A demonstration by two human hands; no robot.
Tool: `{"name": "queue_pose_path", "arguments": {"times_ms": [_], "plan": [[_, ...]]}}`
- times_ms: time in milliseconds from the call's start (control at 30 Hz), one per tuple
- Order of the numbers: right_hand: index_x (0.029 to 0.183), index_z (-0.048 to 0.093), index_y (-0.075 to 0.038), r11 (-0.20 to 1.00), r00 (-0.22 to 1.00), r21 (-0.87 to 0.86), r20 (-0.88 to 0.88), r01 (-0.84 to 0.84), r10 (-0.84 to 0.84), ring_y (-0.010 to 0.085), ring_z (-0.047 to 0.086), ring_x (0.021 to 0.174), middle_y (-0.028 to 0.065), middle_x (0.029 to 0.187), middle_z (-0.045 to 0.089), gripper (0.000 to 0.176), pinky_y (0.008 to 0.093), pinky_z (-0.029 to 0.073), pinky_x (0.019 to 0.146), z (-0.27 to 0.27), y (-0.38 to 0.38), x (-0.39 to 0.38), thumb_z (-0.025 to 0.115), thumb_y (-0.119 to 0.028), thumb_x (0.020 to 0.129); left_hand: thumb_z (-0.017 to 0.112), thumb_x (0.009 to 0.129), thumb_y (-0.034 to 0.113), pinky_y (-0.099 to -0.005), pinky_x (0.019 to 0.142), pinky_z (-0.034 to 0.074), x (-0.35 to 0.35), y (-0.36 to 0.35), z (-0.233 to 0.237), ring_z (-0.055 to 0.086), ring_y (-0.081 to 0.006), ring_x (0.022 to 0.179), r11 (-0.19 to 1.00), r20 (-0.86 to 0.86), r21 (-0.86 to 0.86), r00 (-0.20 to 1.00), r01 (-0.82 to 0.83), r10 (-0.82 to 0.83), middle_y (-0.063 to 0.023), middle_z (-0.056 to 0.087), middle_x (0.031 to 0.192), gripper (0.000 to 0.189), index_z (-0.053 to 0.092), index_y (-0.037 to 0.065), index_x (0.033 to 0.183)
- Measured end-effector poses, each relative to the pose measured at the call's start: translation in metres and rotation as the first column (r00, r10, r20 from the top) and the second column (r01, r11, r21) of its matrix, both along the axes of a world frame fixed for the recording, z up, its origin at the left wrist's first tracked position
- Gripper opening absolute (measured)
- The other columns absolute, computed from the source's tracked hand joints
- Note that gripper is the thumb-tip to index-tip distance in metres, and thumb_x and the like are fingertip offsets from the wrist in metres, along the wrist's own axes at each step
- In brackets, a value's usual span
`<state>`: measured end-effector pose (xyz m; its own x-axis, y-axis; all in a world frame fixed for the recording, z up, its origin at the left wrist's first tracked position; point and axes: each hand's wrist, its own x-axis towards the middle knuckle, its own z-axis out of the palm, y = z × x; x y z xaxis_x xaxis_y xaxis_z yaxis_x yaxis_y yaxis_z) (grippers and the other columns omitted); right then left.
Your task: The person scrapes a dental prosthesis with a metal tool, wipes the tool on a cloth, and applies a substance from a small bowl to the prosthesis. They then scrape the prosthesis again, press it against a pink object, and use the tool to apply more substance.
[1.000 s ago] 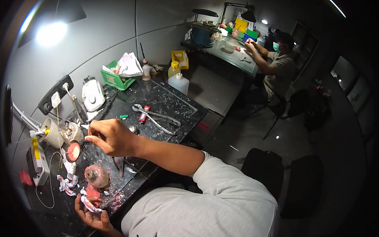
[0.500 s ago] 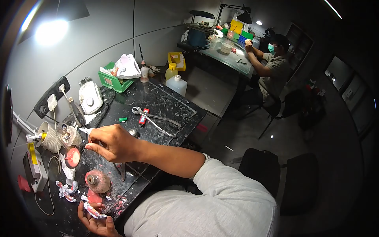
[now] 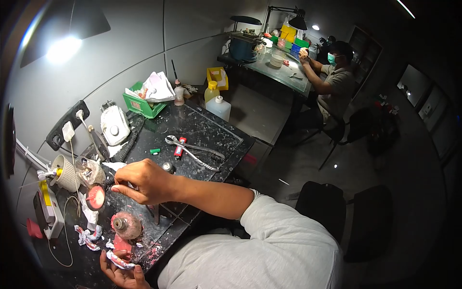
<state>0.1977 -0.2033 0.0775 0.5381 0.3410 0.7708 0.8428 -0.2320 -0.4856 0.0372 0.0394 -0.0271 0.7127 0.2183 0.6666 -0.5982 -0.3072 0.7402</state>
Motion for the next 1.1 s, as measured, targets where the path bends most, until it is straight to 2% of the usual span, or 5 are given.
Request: {"name": "queue_pose_path", "arguments": {"times_ms": [100,167,867,1000,1100], "plan": [[0.085,0.062,-0.002,1.000,1.000,-0.013,-0.003,-0.001,0.001,0.0342,0.064,0.066,0.0146,0.072,0.063,0.017,0.0407,0.049,0.059,-0.001,0.000,0.000,0.072,-0.015,0.088,0.077,0.080,0.039,-0.0310,0.085,0.044,0.000,0.002,0.001,0.055,-0.0177,0.093,1.000,-0.008,-0.005,1.000,-0.001,0.001,-0.0153,0.057,0.121,0.090,0.034,-0.006,0.144],[0.087,0.064,-0.002,0.999,0.999,-0.044,0.042,0.011,-0.009,0.0256,0.065,0.062,0.0104,0.075,0.065,0.015,0.0355,0.050,0.057,-0.002,-0.001,0.002,0.073,-0.015,0.089,0.077,0.080,0.039,-0.0312,0.085,0.044,0.001,0.002,0.001,0.055,-0.0178,0.094,1.000,-0.014,-0.004,1.000,0.004,-0.004,-0.0156,0.056,0.122,0.090,0.034,-0.006,0.144],[0.084,0.063,-0.002,0.998,0.995,-0.055,0.099,-0.022,0.028,0.0277,0.066,0.065,0.0109,0.073,0.065,0.017,0.0359,0.051,0.058,-0.007,-0.003,0.004,0.073,-0.015,0.088,0.077,0.084,0.031,-0.0333,0.093,0.045,0.009,0.005,0.005,0.053,-0.0190,0.104,0.998,-0.108,-0.003,0.992,0.067,-0.067,-0.0193,0.040,0.150,0.082,0.034,-0.007,0.143],[0.083,0.064,-0.002,0.998,0.992,-0.053,0.123,-0.033,0.039,0.0280,0.066,0.063,0.0109,0.072,0.065,0.016,0.0354,0.052,0.057,-0.008,-0.002,0.000,0.074,-0.014,0.087,0.077,0.083,0.028,-0.0322,0.091,0.045,0.010,-0.006,0.008,0.053,-0.0191,0.103,0.999,-0.063,-0.033,0.998,-0.008,0.006,-0.0174,0.045,0.145,0.082,0.034,-0.008,0.143],[0.085,0.068,-0.002,1.000,0.996,-0.020,0.091,0.013,-0.011,0.0265,0.067,0.063,0.0123,0.075,0.068,0.015,0.0352,0.052,0.057,-0.001,-0.003,0.001,0.076,-0.014,0.085,0.082,0.077,0.028,-0.0425,0.105,0.044,0.007,-0.008,0.011,0.054,-0.0323,0.122,0.991,-0.112,-0.135,0.993,0.026,-0.042,-0.0255,0.049,0.137,0.092,0.031,-0.011,0.143]]}}
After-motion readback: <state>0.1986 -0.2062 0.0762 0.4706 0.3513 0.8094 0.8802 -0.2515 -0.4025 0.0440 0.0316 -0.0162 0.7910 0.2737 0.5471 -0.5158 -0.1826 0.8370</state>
